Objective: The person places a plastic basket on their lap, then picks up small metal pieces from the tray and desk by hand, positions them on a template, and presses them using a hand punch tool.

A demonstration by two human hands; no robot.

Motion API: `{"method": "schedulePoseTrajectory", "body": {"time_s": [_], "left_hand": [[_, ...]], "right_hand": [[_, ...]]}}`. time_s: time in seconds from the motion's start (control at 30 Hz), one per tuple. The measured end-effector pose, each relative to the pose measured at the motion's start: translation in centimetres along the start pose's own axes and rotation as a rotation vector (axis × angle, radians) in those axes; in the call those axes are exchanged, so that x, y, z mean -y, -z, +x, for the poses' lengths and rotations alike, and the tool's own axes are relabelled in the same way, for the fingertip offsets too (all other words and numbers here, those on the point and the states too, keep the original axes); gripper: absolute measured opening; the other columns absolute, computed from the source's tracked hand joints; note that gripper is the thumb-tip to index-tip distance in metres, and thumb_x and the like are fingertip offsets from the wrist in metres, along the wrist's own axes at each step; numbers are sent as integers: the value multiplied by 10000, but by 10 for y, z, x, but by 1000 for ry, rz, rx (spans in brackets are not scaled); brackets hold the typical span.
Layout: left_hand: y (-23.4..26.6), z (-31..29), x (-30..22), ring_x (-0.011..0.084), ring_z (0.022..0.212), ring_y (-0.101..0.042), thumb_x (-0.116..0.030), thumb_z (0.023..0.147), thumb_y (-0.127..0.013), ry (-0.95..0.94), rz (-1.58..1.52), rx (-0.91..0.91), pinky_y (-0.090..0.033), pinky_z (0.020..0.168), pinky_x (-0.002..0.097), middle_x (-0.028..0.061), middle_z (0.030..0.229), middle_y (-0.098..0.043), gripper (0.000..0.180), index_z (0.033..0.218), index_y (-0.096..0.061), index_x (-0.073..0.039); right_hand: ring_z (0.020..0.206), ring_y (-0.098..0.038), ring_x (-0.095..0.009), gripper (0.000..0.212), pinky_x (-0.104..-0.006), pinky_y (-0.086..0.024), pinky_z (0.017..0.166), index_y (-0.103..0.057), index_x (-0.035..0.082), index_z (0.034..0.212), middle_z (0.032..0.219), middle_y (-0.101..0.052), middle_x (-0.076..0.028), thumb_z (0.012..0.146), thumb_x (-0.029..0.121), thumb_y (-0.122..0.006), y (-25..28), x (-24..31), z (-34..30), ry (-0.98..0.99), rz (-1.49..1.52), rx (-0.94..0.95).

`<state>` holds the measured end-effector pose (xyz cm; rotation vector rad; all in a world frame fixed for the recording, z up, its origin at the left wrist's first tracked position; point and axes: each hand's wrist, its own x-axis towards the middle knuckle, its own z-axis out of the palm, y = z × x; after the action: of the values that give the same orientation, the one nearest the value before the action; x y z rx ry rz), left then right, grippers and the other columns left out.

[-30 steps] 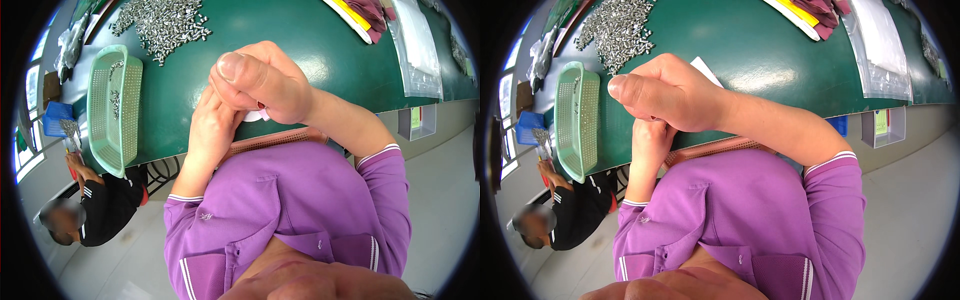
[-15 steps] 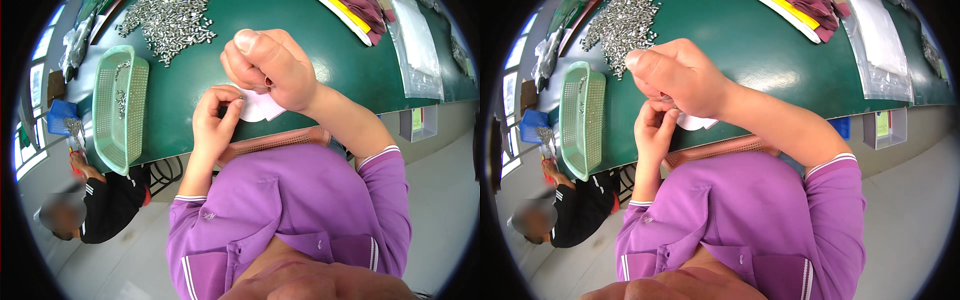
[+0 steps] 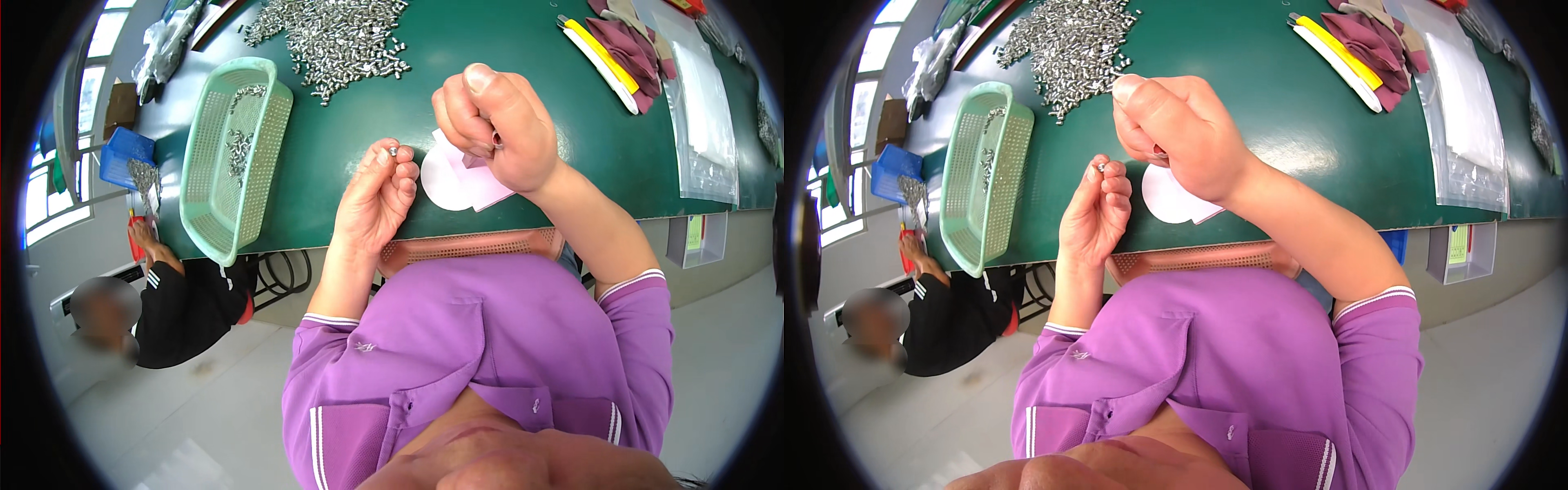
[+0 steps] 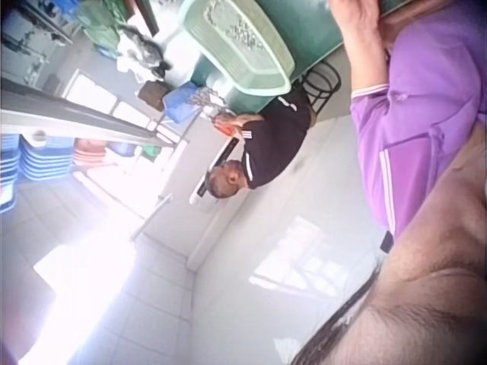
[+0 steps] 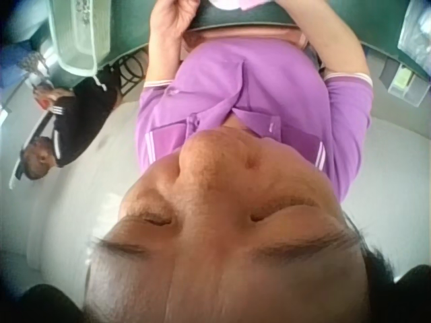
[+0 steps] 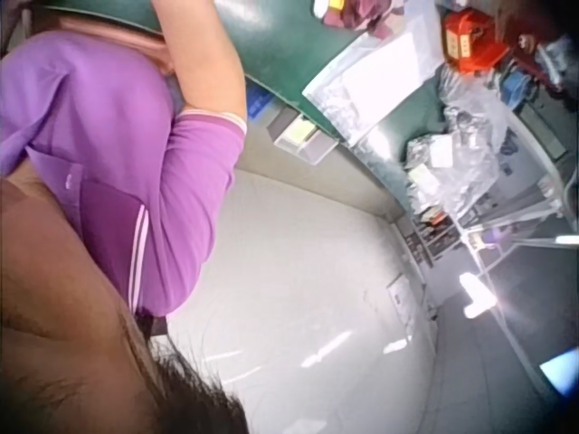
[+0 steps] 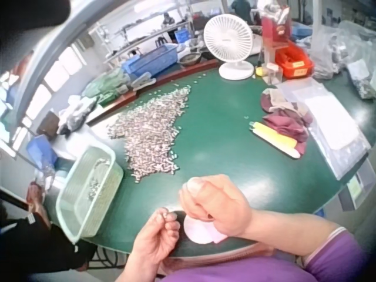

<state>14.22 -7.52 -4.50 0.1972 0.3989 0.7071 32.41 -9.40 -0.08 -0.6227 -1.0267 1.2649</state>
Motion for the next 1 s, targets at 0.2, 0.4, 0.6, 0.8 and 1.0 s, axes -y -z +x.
{"method": "schedulePoseTrajectory", "body": {"time_s": [0.2, 0.4, 0.6, 0.8, 1.0], "left_hand": [[-19, -9, -60, 156, 712, -561, -33, 812, -544, -954, 1379, -240, -463, 640, 260, 98, 821, -595, 58, 865, -562, -17], [-17, -25, -141, 230, 772, -572, -81, 762, -579, -1173, 2404, -1030, -454, 692, 307, 96, 909, -590, 139, 897, -604, -57], [-25, 25, -85, 260, 817, -555, -127, 726, -617, -902, 2344, -456, -441, 722, 359, 94, 866, -577, 155, 863, -603, -56], [-4, 63, -74, 267, 741, -538, -179, 700, -651, -803, 2441, -557, -437, 660, 368, 94, 748, -549, 158, 757, -593, -44], [-2, 64, -72, 252, 674, -547, -175, 700, -649, -813, 2412, -599, -444, 624, 357, 88, 709, -555, 142, 725, -599, -44]], "right_hand": [[441, -260, -77, 468, -210, -258, 399, -303, 94, 484, 451, -333, -17, 893, 318, -259, 4, 1, 1, -5, -12, 16], [443, -259, -72, 476, -207, -271, 394, -302, 95, 485, 455, -330, -14, 890, 342, -264, 1, 1, 0, 3, -34, 42], [442, -258, -72, 484, -205, -269, 390, -300, 97, 485, 455, -328, -13, 893, 354, -263, 5, 1, 1, -23, -32, 12], [456, -271, -75, 437, -230, -241, 433, -324, 67, 506, 473, -307, 19, 894, 266, -349, 5, 0, -1, -17, 78, 53], [459, -288, -75, 438, -233, -250, 436, -350, 59, 509, 474, -320, 16, 895, 266, -361, 2, -1, -1, -4, 99, 56]]}}
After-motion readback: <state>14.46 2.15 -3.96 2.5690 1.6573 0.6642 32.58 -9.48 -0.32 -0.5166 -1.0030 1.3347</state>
